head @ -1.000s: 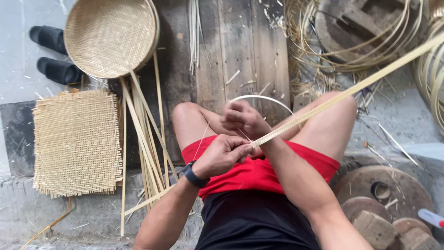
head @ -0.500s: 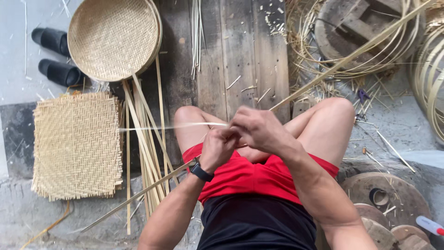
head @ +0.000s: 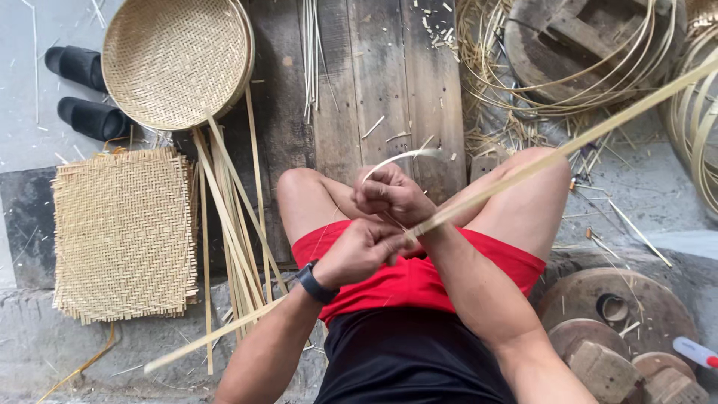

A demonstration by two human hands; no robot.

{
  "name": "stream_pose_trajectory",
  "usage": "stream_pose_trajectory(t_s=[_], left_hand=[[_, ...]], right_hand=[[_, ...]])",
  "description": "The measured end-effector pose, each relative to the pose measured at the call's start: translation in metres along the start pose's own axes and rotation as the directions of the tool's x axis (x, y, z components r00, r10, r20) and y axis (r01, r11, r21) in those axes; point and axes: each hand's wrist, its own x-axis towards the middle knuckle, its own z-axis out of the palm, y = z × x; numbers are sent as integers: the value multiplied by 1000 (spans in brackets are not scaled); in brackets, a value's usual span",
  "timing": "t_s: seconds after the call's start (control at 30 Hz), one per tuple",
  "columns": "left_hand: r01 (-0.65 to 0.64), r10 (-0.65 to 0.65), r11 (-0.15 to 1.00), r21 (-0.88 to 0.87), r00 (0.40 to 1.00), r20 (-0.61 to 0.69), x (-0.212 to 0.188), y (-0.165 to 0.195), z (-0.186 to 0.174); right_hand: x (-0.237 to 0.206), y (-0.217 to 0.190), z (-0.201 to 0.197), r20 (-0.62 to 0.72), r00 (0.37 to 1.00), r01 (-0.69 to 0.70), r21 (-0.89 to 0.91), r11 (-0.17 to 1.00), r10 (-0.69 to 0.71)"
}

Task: The person sits on the floor and weaves a thin bamboo strip into a circular frame to form a basket rim. They then fit the rim onto a pre-woven basket base and press it into place.

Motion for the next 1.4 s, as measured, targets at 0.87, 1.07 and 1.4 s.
stream_pose_trajectory(t_s=[0.87,1.07,1.4], left_hand=[[-16,10,996,-92,997,-73,-1,7,-17],[-147,137,983,-106,986,-96,8,11,12],[-253,417,869,425,838,-353,23,-37,-8]], right_hand=[[-23,-28,28,-246,945,47,-549,835,-215],[-1,-50,35,-279,957,-146,-249,957,74],[-15,-101,132,49,947,10,-992,-124,-318]])
